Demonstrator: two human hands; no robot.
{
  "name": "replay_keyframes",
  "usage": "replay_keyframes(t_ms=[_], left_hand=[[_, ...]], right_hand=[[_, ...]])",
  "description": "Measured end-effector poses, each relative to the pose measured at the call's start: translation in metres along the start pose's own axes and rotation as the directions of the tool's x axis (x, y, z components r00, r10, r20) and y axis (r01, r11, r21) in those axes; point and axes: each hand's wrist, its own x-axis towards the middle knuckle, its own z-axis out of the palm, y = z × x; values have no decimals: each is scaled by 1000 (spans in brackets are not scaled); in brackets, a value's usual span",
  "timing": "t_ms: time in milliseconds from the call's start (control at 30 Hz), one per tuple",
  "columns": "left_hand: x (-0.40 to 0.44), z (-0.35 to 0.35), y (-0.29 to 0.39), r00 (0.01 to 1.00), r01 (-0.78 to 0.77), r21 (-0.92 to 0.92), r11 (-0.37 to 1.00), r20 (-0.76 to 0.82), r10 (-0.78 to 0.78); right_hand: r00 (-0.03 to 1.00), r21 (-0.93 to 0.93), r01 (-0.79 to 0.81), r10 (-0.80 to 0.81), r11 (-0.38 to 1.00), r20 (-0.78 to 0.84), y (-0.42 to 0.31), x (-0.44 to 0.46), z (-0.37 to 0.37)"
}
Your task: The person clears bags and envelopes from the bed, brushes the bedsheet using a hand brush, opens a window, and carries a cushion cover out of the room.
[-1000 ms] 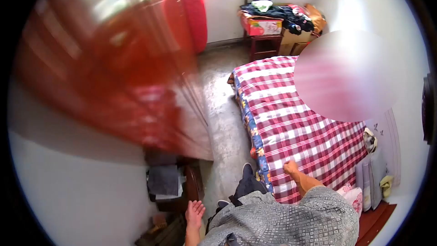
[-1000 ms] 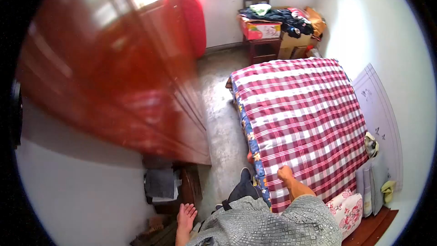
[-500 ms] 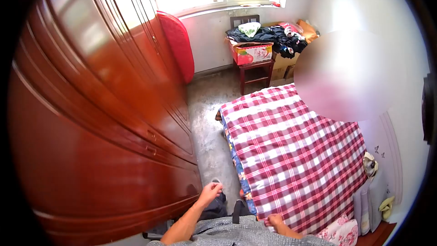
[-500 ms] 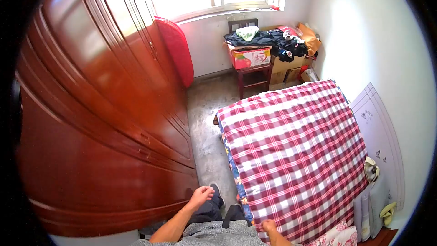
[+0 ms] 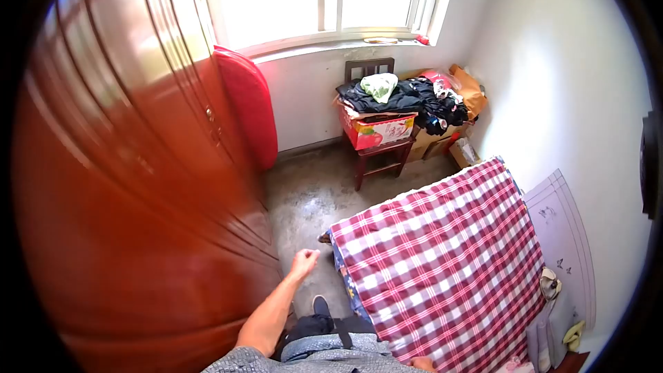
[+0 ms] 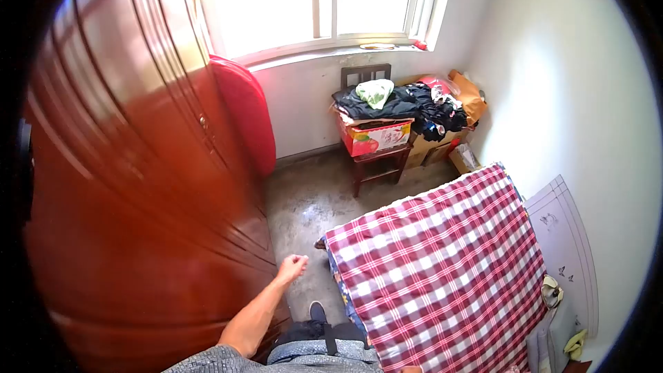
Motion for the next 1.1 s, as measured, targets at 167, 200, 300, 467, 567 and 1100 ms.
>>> replay_keyframes(t_ms=[167,200,300,467,567,1100], left_hand=[[116,-39,109,996,-76,-73,994,-52,73],[137,-46,136,995,-96,-73,993,-34,93],[200,-58,215,983,-177,-115,977,29,181],[299,-82,338,972,-212,-87,973,85,220],[344,-103,409,955,-274,-58,960,99,279],[759,13,736,653,-755,176,632,286,701]], right_hand=[[999,42,-51,51,998,-10,-108,-4,61],[998,45,-61,61,997,-7,-127,-1,72],[997,48,-79,79,996,3,-185,16,105],[995,66,-97,95,993,38,-322,60,146],[991,67,-114,109,991,71,-437,60,167],[985,696,-67,160,715,-69,-569,188,253]])
